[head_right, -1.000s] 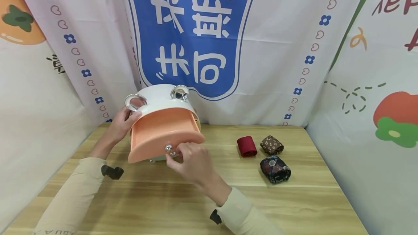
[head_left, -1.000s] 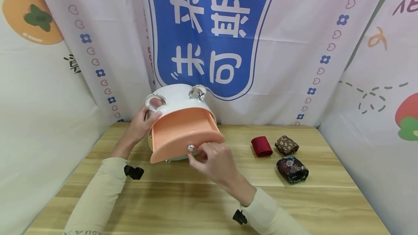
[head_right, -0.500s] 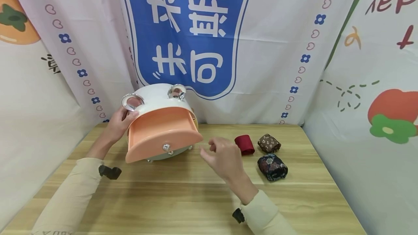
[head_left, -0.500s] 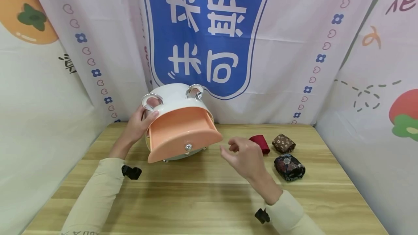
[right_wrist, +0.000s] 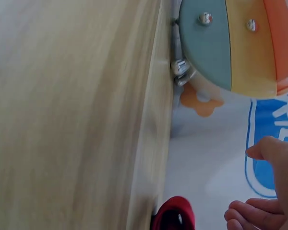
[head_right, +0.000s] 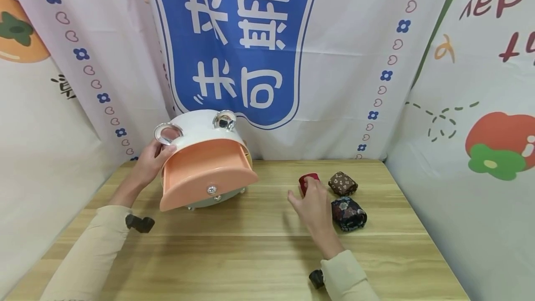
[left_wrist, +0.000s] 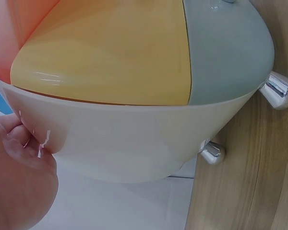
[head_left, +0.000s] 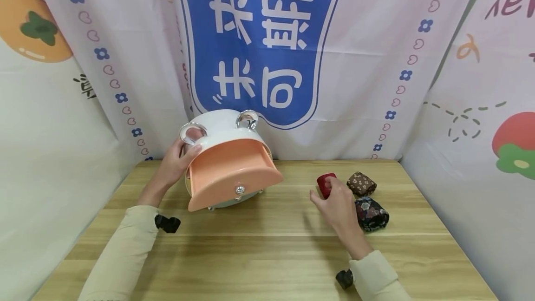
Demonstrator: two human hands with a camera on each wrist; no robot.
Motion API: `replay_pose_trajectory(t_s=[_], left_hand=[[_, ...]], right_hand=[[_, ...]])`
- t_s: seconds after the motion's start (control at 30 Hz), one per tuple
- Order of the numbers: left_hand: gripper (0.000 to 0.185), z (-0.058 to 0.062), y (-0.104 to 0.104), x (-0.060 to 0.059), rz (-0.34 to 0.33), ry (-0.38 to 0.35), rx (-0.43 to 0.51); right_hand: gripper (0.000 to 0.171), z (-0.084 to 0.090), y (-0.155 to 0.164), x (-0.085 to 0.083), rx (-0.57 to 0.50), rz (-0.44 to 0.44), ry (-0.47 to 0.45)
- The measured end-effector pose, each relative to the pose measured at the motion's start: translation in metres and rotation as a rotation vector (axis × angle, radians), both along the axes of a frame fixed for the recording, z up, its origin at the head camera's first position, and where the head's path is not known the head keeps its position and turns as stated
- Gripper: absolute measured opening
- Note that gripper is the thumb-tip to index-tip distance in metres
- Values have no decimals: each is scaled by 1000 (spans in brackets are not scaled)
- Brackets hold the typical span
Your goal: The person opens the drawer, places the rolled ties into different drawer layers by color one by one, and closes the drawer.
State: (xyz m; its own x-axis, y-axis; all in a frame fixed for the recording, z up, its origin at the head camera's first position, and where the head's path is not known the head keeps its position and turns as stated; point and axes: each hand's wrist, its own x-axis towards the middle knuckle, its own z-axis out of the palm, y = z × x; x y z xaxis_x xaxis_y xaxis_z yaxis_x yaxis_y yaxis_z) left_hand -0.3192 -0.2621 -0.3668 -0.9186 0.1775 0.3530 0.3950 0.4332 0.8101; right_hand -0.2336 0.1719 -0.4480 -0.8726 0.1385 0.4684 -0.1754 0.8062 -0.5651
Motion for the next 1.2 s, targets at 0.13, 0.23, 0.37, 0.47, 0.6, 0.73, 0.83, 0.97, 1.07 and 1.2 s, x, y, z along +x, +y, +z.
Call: replay_pose_trajectory(t_s=[0.13, 0.23, 0.37, 0.47, 0.6, 0.73, 0.83, 0.97, 1.07, 1.2], left_hand=[[73, 0, -1, 1, 3, -8, -2], [74, -1, -2, 2, 8, -14, -4], [74, -1, -2, 2, 6, -16, -2], [74, -1, -3, 2, 14, -19, -14], [78, 1, -2, 2, 24, -33, -28], [78, 2, -2, 3, 21, -45, -23], [78, 2, -2, 3, 26, -48, -24], [78, 1, -2, 3, 29, -43, -23], [77, 1, -2, 3, 23, -30, -18], [76, 0, -3, 2, 22, -25, -8]], right_hand=[[58, -4, 5, -6, -23, -49, -31], [61, -6, 8, -11, -28, -70, -47], [63, -9, 12, -20, -6, -92, -75], [61, -11, 15, -27, 19, -107, -105], [60, -13, 18, -36, 57, -127, -145], [59, -16, 19, -43, 84, -138, -169], [59, -18, 20, -46, 97, -138, -180], [59, -19, 21, -49, 109, -144, -201], [57, -21, 23, -52, 110, -159, -227], [54, -25, 26, -55, 108, -173, -247]])
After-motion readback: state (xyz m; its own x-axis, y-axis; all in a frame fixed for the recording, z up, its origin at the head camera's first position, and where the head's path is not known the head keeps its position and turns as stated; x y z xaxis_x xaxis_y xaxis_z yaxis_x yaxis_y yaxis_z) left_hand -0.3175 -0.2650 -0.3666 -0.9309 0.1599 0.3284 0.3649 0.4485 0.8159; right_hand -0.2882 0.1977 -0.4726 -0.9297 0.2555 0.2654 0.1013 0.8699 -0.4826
